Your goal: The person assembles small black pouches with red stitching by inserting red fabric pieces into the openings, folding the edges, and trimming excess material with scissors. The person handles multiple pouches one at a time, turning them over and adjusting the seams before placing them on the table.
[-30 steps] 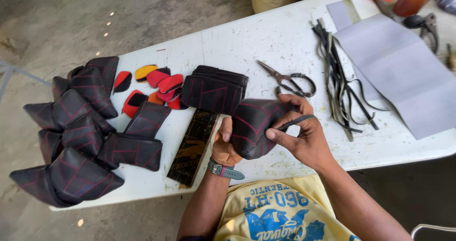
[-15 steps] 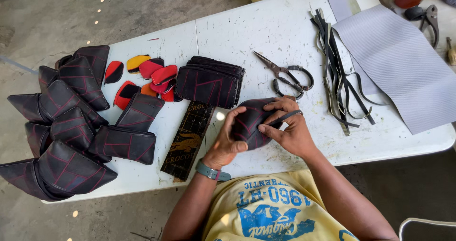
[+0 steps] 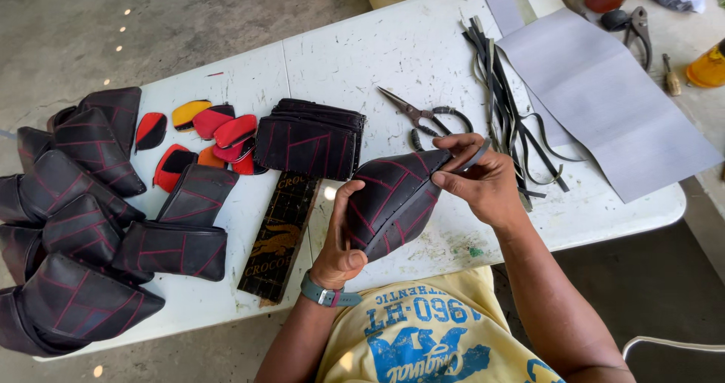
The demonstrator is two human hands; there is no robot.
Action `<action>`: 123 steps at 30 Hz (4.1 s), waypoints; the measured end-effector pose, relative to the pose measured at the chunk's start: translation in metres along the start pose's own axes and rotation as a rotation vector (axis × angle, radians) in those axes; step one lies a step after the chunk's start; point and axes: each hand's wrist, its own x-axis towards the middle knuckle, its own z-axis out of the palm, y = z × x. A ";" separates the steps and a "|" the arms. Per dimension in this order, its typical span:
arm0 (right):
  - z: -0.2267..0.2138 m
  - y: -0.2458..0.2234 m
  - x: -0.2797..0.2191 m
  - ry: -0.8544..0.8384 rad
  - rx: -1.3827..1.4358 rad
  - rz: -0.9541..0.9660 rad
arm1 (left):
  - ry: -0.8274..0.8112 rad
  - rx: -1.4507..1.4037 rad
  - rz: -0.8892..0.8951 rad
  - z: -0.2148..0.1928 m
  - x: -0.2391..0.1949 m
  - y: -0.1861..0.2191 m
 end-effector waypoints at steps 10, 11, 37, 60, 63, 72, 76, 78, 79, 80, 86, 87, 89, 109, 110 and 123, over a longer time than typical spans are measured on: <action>-0.008 -0.005 0.010 0.001 -0.077 0.028 | 0.057 0.210 -0.004 0.000 -0.002 0.006; -0.008 -0.005 0.010 0.001 -0.111 0.028 | 0.055 0.213 -0.005 0.000 -0.002 0.007; -0.006 0.001 0.017 0.039 0.207 0.095 | 0.008 0.008 0.045 -0.001 -0.008 0.009; -0.016 -0.005 0.024 0.046 0.313 0.082 | 0.009 0.078 0.039 -0.022 -0.033 0.016; -0.015 0.001 0.024 0.027 0.363 0.125 | 0.018 0.061 0.050 -0.021 -0.033 0.017; -0.013 -0.003 0.004 -0.103 0.678 0.204 | 0.013 -0.039 -0.038 -0.059 -0.005 -0.003; 0.000 -0.023 -0.011 -0.100 0.280 0.189 | -0.055 0.993 0.191 -0.038 0.024 0.003; 0.010 -0.026 -0.015 -0.081 0.199 0.208 | -0.033 1.218 0.362 -0.002 0.014 0.011; 0.013 -0.026 -0.017 -0.060 0.191 0.188 | -0.010 1.208 0.388 0.016 0.013 0.012; 0.019 -0.026 -0.019 -0.049 0.188 0.170 | 0.022 1.203 0.413 0.032 0.010 0.012; 0.027 -0.041 -0.034 -0.169 0.244 0.269 | 0.103 1.202 0.561 0.061 0.005 0.020; 0.028 -0.044 -0.036 -0.185 0.250 0.289 | 0.096 1.193 0.572 0.060 0.003 0.020; 0.029 -0.052 -0.039 -0.218 0.270 0.335 | 0.090 1.171 0.564 0.057 -0.001 0.018; -0.001 -0.066 -0.046 -0.058 -0.203 -0.045 | 0.065 1.206 0.621 0.044 -0.022 0.001; -0.002 -0.061 -0.045 -0.062 -0.178 -0.025 | 0.068 1.204 0.624 0.044 -0.023 0.001; -0.007 -0.010 -0.037 -0.099 0.285 0.242 | 0.082 1.204 0.638 0.047 -0.028 0.005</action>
